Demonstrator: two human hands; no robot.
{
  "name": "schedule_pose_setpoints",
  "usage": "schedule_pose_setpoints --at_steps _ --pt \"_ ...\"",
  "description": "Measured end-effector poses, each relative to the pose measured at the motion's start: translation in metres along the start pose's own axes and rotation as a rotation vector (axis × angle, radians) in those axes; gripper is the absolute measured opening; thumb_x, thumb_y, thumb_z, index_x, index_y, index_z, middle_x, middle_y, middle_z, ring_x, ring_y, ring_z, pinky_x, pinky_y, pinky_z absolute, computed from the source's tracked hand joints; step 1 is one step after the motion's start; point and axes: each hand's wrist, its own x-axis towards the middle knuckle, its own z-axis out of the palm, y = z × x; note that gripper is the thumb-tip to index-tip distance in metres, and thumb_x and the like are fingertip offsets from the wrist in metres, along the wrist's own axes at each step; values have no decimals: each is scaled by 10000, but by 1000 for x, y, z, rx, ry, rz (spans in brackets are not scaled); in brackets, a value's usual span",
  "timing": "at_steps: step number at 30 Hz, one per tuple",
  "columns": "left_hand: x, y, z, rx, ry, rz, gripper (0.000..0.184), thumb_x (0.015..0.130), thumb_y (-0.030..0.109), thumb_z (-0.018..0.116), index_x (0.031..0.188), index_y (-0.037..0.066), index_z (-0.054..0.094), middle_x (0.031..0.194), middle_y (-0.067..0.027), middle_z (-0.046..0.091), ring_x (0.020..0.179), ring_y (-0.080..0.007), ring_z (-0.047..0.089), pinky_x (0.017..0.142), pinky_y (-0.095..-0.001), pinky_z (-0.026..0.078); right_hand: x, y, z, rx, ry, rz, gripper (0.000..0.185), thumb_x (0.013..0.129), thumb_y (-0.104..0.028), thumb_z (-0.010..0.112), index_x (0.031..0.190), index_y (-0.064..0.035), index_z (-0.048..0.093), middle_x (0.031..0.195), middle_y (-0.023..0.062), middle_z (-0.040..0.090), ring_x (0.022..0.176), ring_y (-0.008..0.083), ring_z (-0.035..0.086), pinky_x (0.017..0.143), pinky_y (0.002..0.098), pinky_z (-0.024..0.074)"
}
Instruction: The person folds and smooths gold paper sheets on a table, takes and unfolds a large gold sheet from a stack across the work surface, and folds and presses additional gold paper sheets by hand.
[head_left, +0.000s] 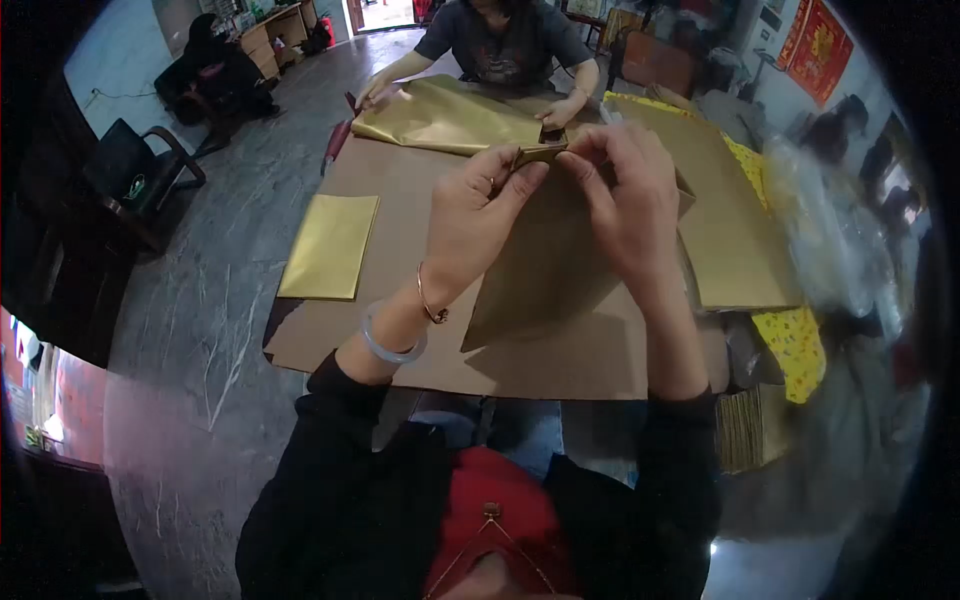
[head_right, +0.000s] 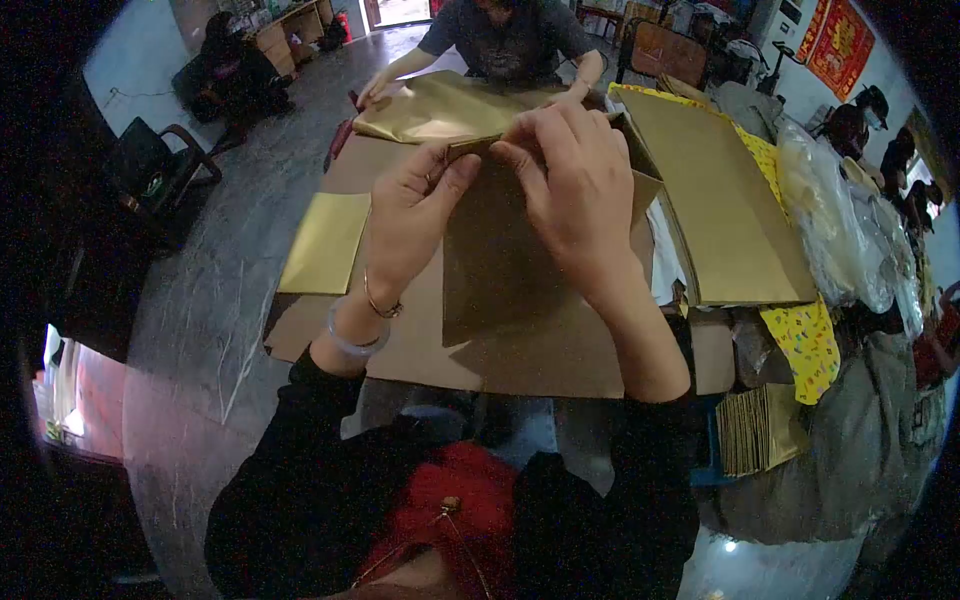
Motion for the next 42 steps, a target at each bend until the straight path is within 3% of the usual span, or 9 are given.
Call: schedule_pose_setpoints --at_steps 10,13,15,16,19,24,30,37,42 --pt "-1 10 3 55 21 -12 203 906 139 612 1037 -13 644 708 47 582 655 -2 456 571 -175 393 0 3 -2 54 -12 8 138 769 -153 691 824 -82 586 789 46 563 766 253 537 682 352 398" --pt "1 9 4 -53 54 110 215 901 145 622 1052 -5 645 715 48 591 656 -3 458 574 -174 392 2 3 -12 39 -92 10 171 777 -213 695 839 -84 601 859 47 564 824 256 525 739 379 384" --pt "1 18 -5 -40 57 66 211 896 145 631 1043 -5 647 719 46 591 656 -2 456 575 -172 390 4 5 -27 -173 -154 -74 234 790 -303 687 846 -85 619 1059 62 565 982 276 495 856 420 339" --pt "4 19 -14 58 60 60 200 895 131 630 1031 -15 647 747 54 592 665 -2 458 581 -169 390 5 10 -33 -174 -151 -72 234 790 -303 687 846 -85 619 1059 62 565 982 276 495 856 420 339" --pt "12 29 -38 159 90 111 187 889 116 636 1020 -17 649 752 57 587 665 -2 455 586 -166 386 6 34 -58 -167 -382 -152 302 797 -385 673 780 -86 630 1350 51 463 1209 290 382 990 432 248" --pt "17 52 -75 -56 -74 10 239 899 104 618 1087 -44 618 897 -12 649 798 -44 566 696 -166 452 0 63 -74 -45 -575 -145 314 804 -384 667 756 -77 622 1388 39 445 1209 279 395 1011 435 247" --pt "18 69 -113 2 -179 -58 223 899 99 615 1076 -35 624 904 -16 661 790 -43 579 707 -168 464 -6 56 -60 148 -720 -126 313 786 -379 688 770 -77 607 1361 31 486 1209 281 407 1009 420 270" --pt "8 88 -131 -83 -225 -39 172 900 75 602 1036 -26 632 900 -29 668 787 -57 593 726 -185 469 -3 45 -58 121 -615 -317 339 776 -402 696 747 -78 602 1380 26 472 1245 295 394 1019 418 268" --pt "4 95 -140 -80 -274 13 170 891 108 618 1009 -15 630 928 -41 659 825 -86 598 769 -218 468 -3 45 -56 356 -576 -400 333 757 -410 702 734 -86 631 1418 30 431 1254 337 381 1030 441 282"
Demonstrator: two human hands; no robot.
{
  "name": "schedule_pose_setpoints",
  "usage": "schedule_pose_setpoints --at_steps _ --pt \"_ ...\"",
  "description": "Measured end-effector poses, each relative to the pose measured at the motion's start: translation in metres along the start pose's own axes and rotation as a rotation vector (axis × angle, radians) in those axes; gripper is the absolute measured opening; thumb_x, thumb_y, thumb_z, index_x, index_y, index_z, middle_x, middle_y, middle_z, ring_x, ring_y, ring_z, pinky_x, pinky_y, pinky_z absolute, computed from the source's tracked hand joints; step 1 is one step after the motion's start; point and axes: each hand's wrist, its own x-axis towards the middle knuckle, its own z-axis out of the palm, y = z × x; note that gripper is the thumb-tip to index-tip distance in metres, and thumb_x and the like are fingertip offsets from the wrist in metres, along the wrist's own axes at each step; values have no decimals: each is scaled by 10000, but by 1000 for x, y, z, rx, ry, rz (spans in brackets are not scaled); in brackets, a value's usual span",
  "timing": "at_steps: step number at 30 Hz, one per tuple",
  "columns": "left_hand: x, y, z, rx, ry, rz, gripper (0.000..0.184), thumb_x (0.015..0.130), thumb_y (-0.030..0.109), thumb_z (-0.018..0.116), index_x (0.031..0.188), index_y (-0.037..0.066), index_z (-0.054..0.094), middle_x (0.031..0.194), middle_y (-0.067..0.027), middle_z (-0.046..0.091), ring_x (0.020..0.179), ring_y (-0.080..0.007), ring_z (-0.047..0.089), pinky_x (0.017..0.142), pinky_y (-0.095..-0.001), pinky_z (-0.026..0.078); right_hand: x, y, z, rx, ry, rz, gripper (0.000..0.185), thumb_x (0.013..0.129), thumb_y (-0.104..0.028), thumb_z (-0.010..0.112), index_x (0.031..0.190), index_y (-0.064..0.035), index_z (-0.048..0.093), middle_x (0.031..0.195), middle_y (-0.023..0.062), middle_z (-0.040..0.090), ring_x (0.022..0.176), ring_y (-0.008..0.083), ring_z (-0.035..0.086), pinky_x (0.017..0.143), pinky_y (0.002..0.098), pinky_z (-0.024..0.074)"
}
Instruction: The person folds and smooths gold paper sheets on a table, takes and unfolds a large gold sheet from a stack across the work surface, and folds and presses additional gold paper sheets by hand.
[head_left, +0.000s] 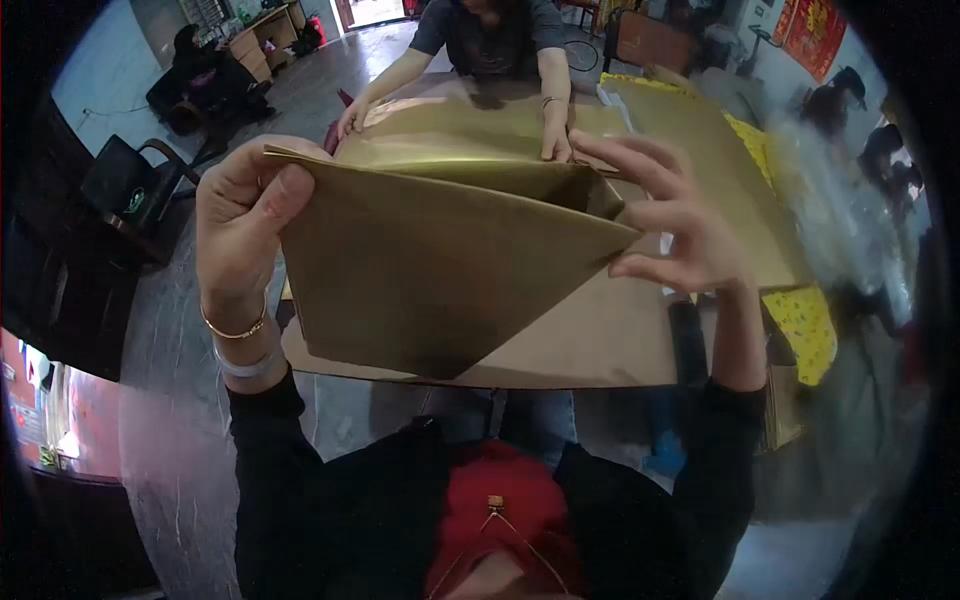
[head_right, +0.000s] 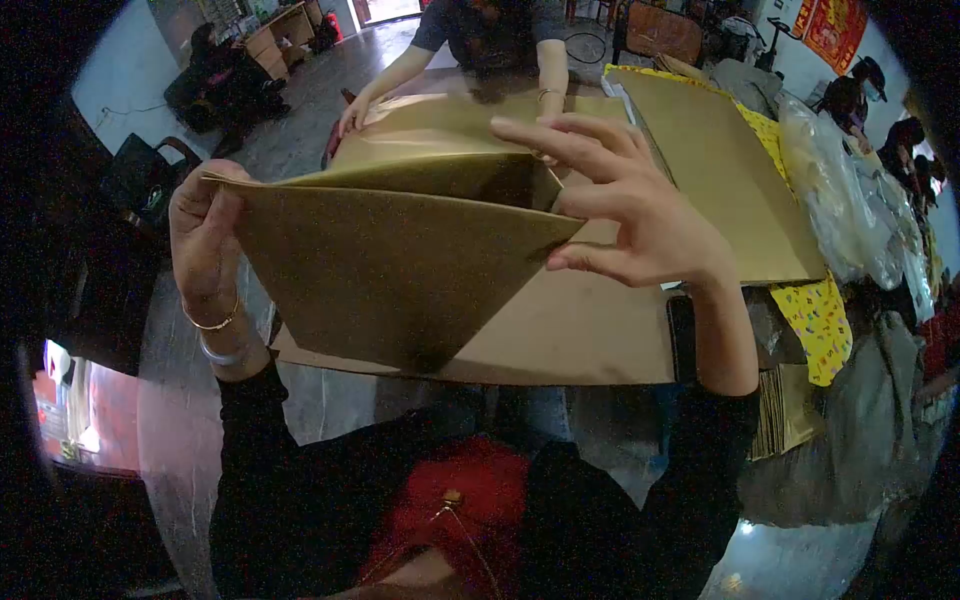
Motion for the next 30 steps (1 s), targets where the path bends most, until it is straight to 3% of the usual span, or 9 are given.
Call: schedule_pose_setpoints --at_steps 3,6,10,13,15,17,20,24,30 --pt "1 -3 -1 -171 -70 -36 170 893 111 614 1007 -15 620 932 -40 649 837 -83 590 775 -216 459 5 -5 5 32 -58 4 342 762 -417 698 767 -76 665 1401 51 449 1249 333 396 1023 449 295" --pt "-2 -4 -8 -82 -13 16 162 902 100 595 1013 -17 614 944 -40 643 858 -81 582 787 -214 451 0 5 7 -22 -192 48 338 794 -392 683 844 -58 691 1384 70 464 1239 326 413 1019 435 307" --pt "-7 4 -16 -13 38 -27 171 905 110 595 1019 -16 615 939 -36 644 861 -79 582 789 -214 447 -8 0 1 158 -127 122 325 812 -365 676 884 -49 700 1332 105 504 1196 308 446 994 427 324" --pt "-8 -3 -21 -39 86 -32 190 909 118 593 1045 -12 616 964 -42 649 861 -86 589 790 -214 449 -10 -13 3 237 -33 57 251 806 -279 701 879 -39 695 1200 120 575 1069 276 529 921 390 390" --pt "-5 -8 -26 13 187 22 194 918 113 582 1067 -6 619 983 -49 655 868 -87 595 782 -217 458 -14 -19 5 336 39 278 177 775 -196 736 817 -31 687 1047 110 604 929 240 577 828 333 436" --pt "-9 -11 -28 -16 213 11 190 922 109 574 1068 -3 622 987 -51 659 870 -86 597 779 -218 461 -20 -14 17 289 148 268 163 771 -110 739 893 -27 669 968 65 612 861 184 588 765 279 456" --pt "-8 -17 -31 -75 226 -5 181 927 105 567 1064 4 628 986 -49 665 869 -84 603 775 -220 468 -22 -15 30 672 576 417 341 812 -58 704 1127 -16 580 925 12 614 860 97 553 747 248 464" --pt "-4 -32 -35 -142 268 -66 172 924 111 574 1053 16 637 975 -41 672 855 -87 613 773 -223 474 -9 -31 21 754 528 551 318 826 -75 692 1122 -19 589 929 9 609 851 80 546 733 217 448" --pt "8 -48 -27 -122 263 -89 163 914 124 593 1034 27 646 950 -33 674 840 -81 615 762 -212 472 -11 -21 16 568 348 798 225 854 -160 682 1016 -8 650 836 -9 626 759 49 541 683 195 441"
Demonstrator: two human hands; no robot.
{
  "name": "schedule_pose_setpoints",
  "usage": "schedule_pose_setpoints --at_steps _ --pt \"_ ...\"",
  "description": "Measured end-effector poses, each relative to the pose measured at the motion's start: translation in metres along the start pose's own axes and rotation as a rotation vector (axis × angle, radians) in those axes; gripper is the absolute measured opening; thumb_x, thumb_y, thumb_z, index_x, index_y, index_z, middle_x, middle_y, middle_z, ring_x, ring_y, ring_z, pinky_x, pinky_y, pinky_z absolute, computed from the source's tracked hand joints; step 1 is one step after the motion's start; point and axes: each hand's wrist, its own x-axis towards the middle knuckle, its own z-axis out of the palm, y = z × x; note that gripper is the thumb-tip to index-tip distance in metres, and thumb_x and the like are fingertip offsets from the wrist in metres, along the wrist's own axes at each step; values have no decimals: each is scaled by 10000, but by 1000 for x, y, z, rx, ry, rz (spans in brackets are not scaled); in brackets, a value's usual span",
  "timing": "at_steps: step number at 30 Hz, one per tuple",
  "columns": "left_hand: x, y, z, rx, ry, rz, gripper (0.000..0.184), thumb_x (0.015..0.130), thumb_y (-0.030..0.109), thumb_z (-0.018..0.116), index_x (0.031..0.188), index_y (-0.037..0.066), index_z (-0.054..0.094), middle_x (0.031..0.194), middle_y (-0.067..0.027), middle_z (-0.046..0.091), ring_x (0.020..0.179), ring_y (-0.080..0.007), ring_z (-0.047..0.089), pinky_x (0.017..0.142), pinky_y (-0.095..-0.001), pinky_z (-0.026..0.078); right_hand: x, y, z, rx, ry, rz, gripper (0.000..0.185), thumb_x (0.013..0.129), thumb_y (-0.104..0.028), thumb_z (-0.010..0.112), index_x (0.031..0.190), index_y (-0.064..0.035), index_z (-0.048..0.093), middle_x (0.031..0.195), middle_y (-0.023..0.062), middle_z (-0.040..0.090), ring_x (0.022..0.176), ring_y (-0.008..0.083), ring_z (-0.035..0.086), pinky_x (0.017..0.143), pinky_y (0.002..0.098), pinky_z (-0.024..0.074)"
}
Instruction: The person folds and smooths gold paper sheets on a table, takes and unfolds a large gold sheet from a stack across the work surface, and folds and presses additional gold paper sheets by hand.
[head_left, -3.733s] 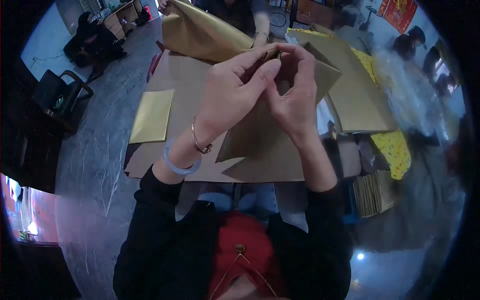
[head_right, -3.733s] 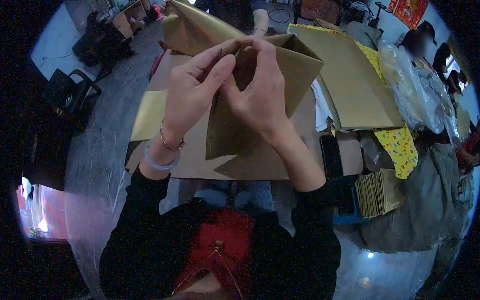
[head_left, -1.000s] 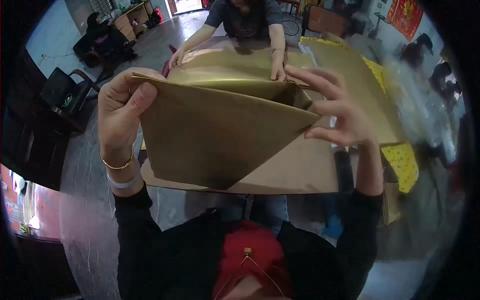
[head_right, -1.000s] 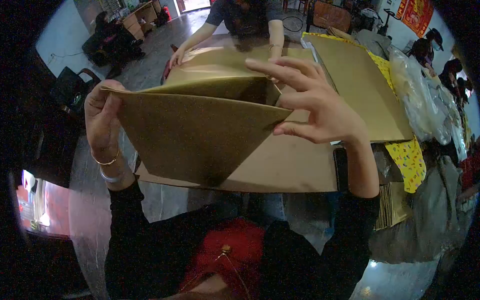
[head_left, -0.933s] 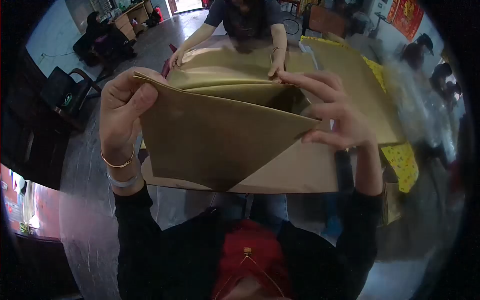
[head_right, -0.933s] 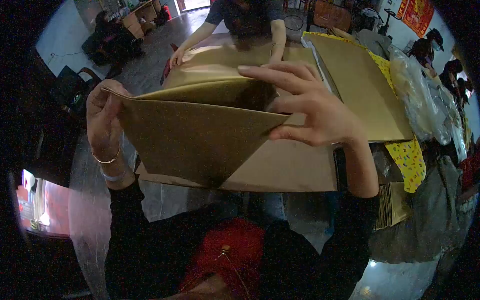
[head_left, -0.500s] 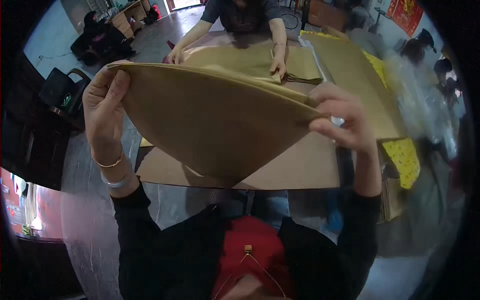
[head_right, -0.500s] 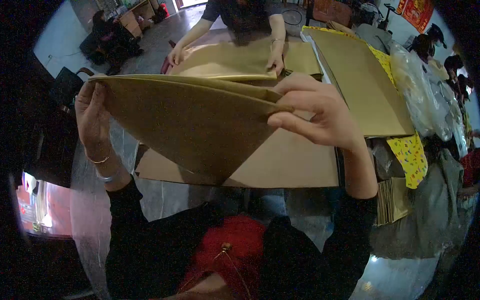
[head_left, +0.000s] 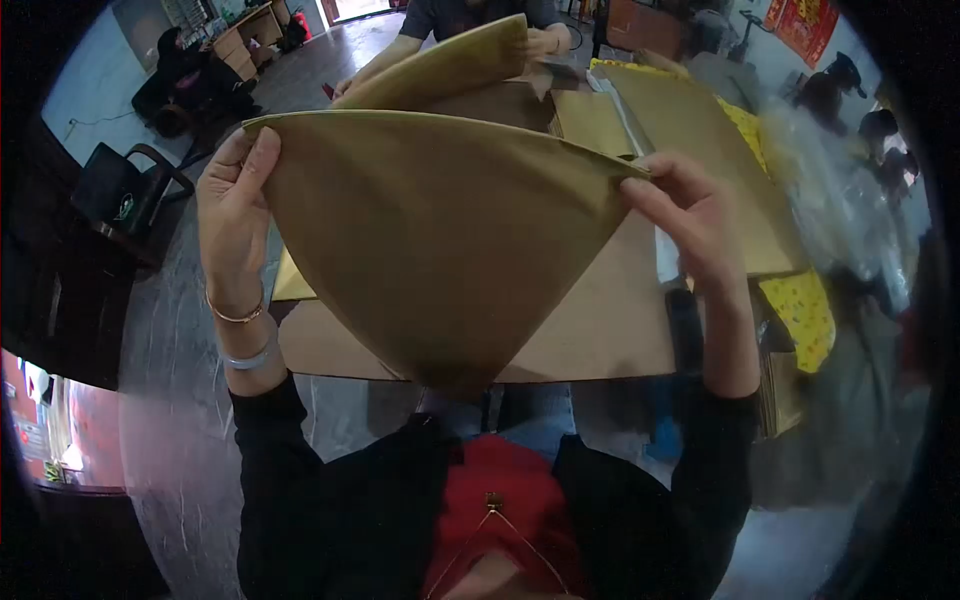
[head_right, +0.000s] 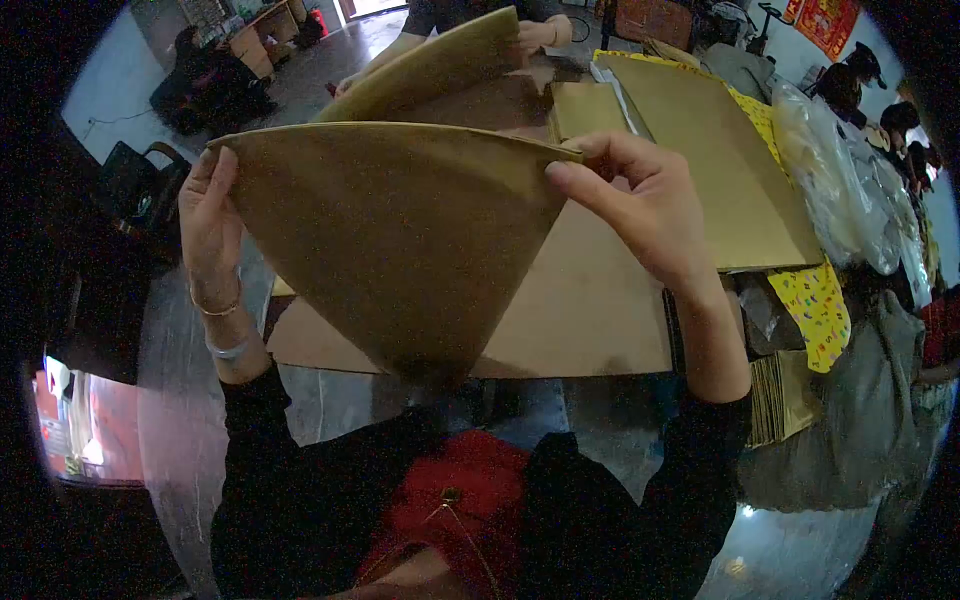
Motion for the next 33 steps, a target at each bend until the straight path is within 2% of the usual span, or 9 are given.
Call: schedule_pose_setpoints --at_steps 7,10,13,16,18,19,25,28,33 --pt "55 -32 4 125 69 -36 181 920 158 587 1040 37 650 937 -24 672 814 -70 604 732 -206 466 58 20 -10 -183 169 -85 198 850 -198 687 943 -23 687 795 -20 648 740 36 546 665 199 444" --pt "91 -47 -18 17 -74 -42 183 932 164 568 1044 45 650 934 -47 670 845 -99 615 741 -214 475 74 19 -19 -25 289 -311 180 842 -161 692 970 -34 692 831 -16 667 758 48 575 675 206 456" --pt "93 -40 -9 -172 -125 102 199 921 180 577 1066 58 638 1069 -48 639 1096 -195 562 946 -353 443 54 6 -20 -76 466 -535 157 824 -55 686 980 -31 679 883 -5 671 804 63 587 698 222 465" --pt "56 -32 14 -43 -257 258 139 875 93 617 996 48 667 945 -81 665 972 -178 608 815 -260 489 10 11 -26 -397 455 -843 195 773 32 680 951 -45 664 935 46 670 842 148 618 742 259 472" --pt "30 -53 0 34 -658 374 213 855 112 621 1064 112 663 1101 -98 623 1201 -341 485 1063 -452 357 -28 23 -29 -617 284 -932 191 754 -8 692 930 -76 663 949 74 671 846 203 638 775 303 471" --pt "6 -66 0 48 -584 276 217 716 -44 671 901 60 715 992 -93 661 1179 -307 500 993 -410 436 -46 36 -22 -653 200 -908 179 750 -33 700 914 -91 659 954 70 672 855 206 643 794 322 466" --pt "-124 -180 -29 399 -718 -159 180 706 27 699 860 113 734 1051 -38 666 1187 -271 510 971 -400 432 -153 175 50 -718 -188 -549 221 749 -70 664 957 -108 597 1110 48 641 1022 212 609 927 373 425" --pt "-152 -192 -24 837 -907 -23 104 754 120 664 823 173 722 1100 5 647 1176 -257 528 954 -397 417 -180 216 72 -686 -448 -412 263 750 -50 632 1003 -89 569 1264 60 562 1162 219 532 1018 417 381" --pt "-172 -191 -24 834 -825 3 115 720 112 739 830 144 725 1121 -8 645 1192 -249 523 946 -399 427 -194 214 77 -602 -343 -350 348 723 15 635 1048 -89 568 1277 68 556 1201 234 513 1038 419 366"
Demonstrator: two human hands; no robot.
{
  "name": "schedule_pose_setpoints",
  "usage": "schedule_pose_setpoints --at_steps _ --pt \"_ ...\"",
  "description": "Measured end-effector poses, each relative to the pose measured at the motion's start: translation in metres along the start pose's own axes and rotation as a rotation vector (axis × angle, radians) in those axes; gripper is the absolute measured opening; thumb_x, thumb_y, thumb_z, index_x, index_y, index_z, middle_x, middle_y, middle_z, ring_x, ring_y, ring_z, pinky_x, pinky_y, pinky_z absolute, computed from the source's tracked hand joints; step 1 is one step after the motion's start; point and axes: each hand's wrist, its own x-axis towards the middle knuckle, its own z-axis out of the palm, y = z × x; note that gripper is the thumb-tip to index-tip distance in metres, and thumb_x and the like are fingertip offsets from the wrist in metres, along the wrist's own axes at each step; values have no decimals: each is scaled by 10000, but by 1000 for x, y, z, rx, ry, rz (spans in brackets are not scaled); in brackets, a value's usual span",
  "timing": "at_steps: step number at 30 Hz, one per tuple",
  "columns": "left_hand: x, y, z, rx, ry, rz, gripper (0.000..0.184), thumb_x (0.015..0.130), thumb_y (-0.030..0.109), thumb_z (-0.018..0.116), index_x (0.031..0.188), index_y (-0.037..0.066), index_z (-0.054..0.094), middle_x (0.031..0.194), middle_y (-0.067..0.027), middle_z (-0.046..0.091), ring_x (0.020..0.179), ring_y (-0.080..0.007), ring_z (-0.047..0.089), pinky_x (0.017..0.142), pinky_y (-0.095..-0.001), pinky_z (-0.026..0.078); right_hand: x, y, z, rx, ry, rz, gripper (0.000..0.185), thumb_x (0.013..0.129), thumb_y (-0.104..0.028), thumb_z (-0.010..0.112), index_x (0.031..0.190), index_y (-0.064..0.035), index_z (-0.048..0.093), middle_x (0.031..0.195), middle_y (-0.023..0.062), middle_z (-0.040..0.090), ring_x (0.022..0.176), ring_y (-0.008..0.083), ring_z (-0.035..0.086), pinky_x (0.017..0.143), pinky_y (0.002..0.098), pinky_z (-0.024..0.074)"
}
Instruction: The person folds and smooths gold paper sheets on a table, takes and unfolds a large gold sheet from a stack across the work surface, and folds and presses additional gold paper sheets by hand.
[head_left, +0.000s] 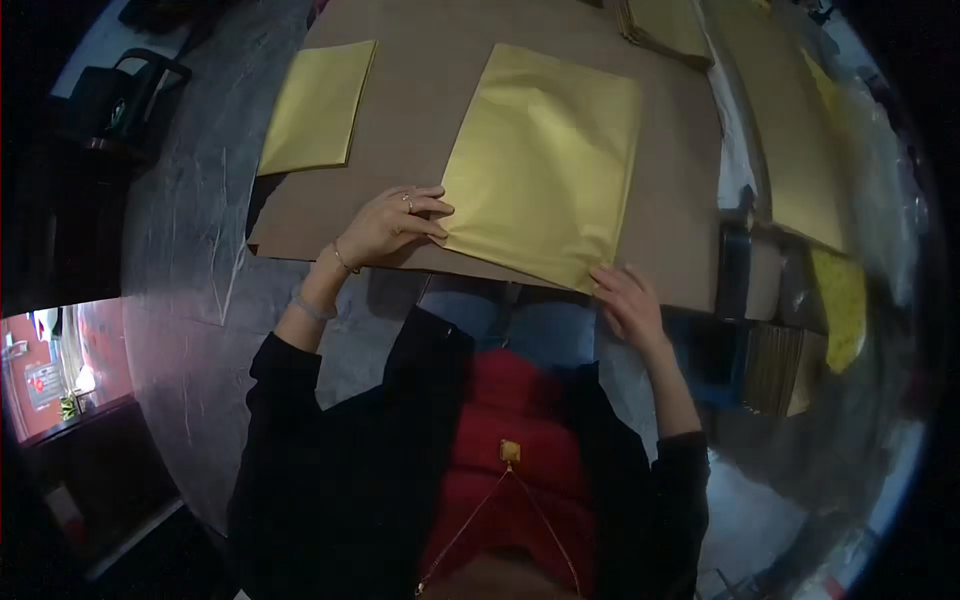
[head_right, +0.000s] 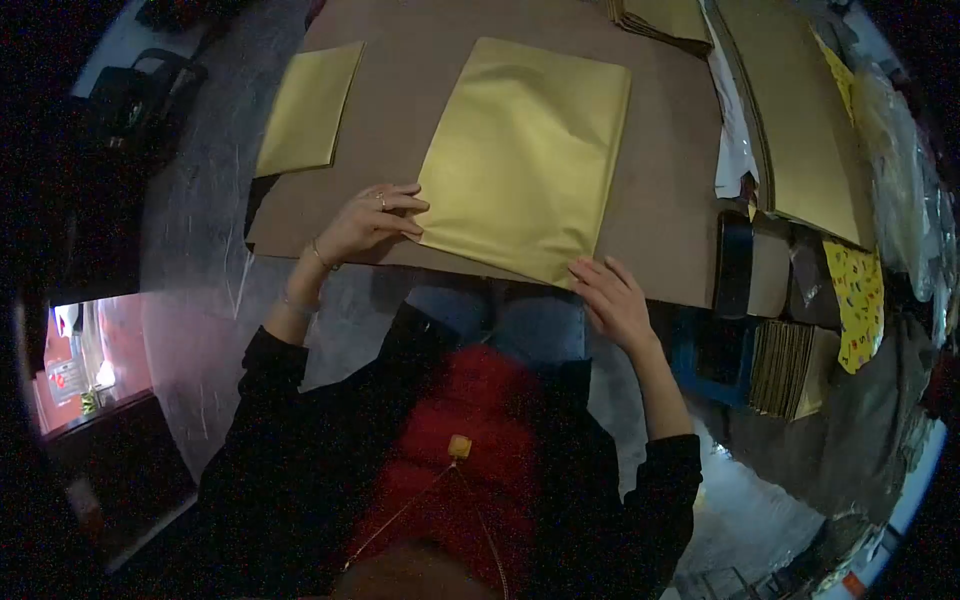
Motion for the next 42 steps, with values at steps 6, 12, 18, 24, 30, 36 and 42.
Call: schedule_pose_setpoints --at_steps 6,12,18,24,30,36,42 --pt "-8 0 4 -12 -35 -127 146 803 189 672 931 203 741 1208 9 614 1226 -205 498 1015 -405 381 -10 2 12 45 3 28 343 762 14 639 1078 -98 567 1290 69 549 1192 246 523 1037 422 365" --pt "-12 -5 3 -77 -75 -144 195 836 159 636 992 233 727 1273 33 574 1264 -183 460 1064 -416 324 -18 12 25 -27 14 43 350 738 -35 728 1041 -113 572 1276 55 566 1196 234 522 1048 396 353" --pt "-11 -6 1 -166 -108 -194 275 837 152 602 1098 190 677 1295 35 557 1295 -193 421 1084 -423 292 -18 10 25 -25 23 61 333 741 -49 735 1025 -111 573 1278 58 566 1200 235 522 1046 394 354" --pt "-9 -3 -6 -129 -122 -129 354 851 163 530 1195 154 616 1332 16 523 1307 -214 404 1086 -428 290 -21 11 24 -78 14 38 354 771 -44 668 1105 -140 601 1276 54 567 1198 233 525 1030 401 366" --pt "-12 -3 0 80 -122 -129 318 899 249 517 1190 170 619 1361 34 492 1307 -193 397 1085 -412 290 -19 13 23 -156 1 -24 445 781 -26 592 1194 -191 607 1297 46 551 1194 235 531 1021 398 374" --pt "-11 -7 2 101 -96 -131 289 917 286 525 1167 187 633 1345 48 505 1290 -167 417 1068 -393 313 -18 10 23 -133 2 0 444 777 -19 603 1186 -191 618 1297 46 550 1192 230 531 1028 393 374" --pt "-10 -6 4 107 -71 -122 282 905 297 542 1142 189 649 1334 48 516 1285 -167 423 1056 -392 330 -21 14 30 -113 48 -3 434 790 -22 614 1189 -191 616 1285 48 559 1199 225 526 1034 390 370"
